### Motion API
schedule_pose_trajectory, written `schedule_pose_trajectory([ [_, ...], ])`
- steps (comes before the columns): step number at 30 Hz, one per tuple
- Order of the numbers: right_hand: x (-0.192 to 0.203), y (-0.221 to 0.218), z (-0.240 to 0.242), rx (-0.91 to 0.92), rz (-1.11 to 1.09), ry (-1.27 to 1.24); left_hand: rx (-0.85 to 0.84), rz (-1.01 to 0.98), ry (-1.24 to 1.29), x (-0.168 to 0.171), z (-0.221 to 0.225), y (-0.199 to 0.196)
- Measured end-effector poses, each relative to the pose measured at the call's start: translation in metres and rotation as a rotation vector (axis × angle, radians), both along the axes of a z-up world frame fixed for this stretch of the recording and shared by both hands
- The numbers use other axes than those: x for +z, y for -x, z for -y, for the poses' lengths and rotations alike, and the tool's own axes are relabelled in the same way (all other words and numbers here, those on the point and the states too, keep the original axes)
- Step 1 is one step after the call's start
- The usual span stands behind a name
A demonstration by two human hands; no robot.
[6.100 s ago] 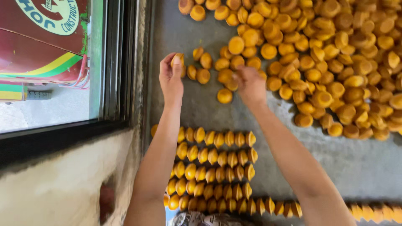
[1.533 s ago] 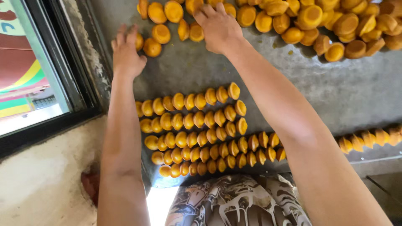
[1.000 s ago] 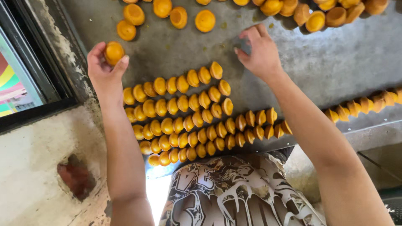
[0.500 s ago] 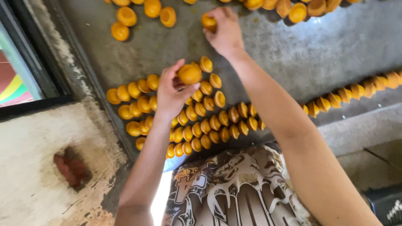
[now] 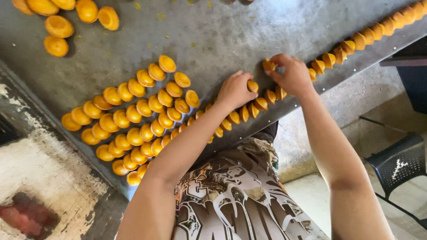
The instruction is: The person organizes yellow baked goods into straight lines on a large metal surface by hand.
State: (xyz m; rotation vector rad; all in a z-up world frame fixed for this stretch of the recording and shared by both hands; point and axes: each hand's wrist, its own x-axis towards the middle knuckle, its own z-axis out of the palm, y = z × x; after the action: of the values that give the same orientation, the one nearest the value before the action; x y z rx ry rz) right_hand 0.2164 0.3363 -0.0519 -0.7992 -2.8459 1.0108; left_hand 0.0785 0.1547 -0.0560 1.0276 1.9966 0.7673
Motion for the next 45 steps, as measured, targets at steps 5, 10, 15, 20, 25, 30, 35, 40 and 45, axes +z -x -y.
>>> schedule_pose_trajectory([
  [5,0.014,-0.009,0.025,0.080,0.054,-0.014,0.046,-0.038,-0.009,-0.017,0.004,-0.014],
  [10,0.017,-0.008,0.042,0.055,0.063,0.062,0.040,-0.017,-0.003,-0.019,0.007,-0.014],
  [15,0.024,-0.003,0.043,0.081,0.047,-0.010,0.030,0.012,-0.136,0.009,0.016,0.000],
  [20,0.032,0.034,0.035,0.003,0.017,-0.026,0.135,-0.077,-0.307,0.045,0.088,0.072],
  [25,0.032,0.147,0.071,0.215,-0.186,0.058,0.786,-0.260,-0.246,0.054,0.197,0.196],
  [30,-0.008,0.316,0.163,0.177,-0.244,0.288,0.810,-0.892,-0.074,0.023,0.270,0.296],
  [35,-0.047,0.408,0.222,-0.028,-0.275,0.028,0.714,-0.779,0.058,-0.021,0.293,0.330],
  [40,-0.036,0.316,0.189,-0.128,-0.372,0.517,1.070,-0.578,-0.453,-0.020,0.298,0.304],
  [45,-0.009,0.129,0.056,-0.194,-0.225,0.033,0.981,0.039,-0.747,0.017,0.230,0.208],
])
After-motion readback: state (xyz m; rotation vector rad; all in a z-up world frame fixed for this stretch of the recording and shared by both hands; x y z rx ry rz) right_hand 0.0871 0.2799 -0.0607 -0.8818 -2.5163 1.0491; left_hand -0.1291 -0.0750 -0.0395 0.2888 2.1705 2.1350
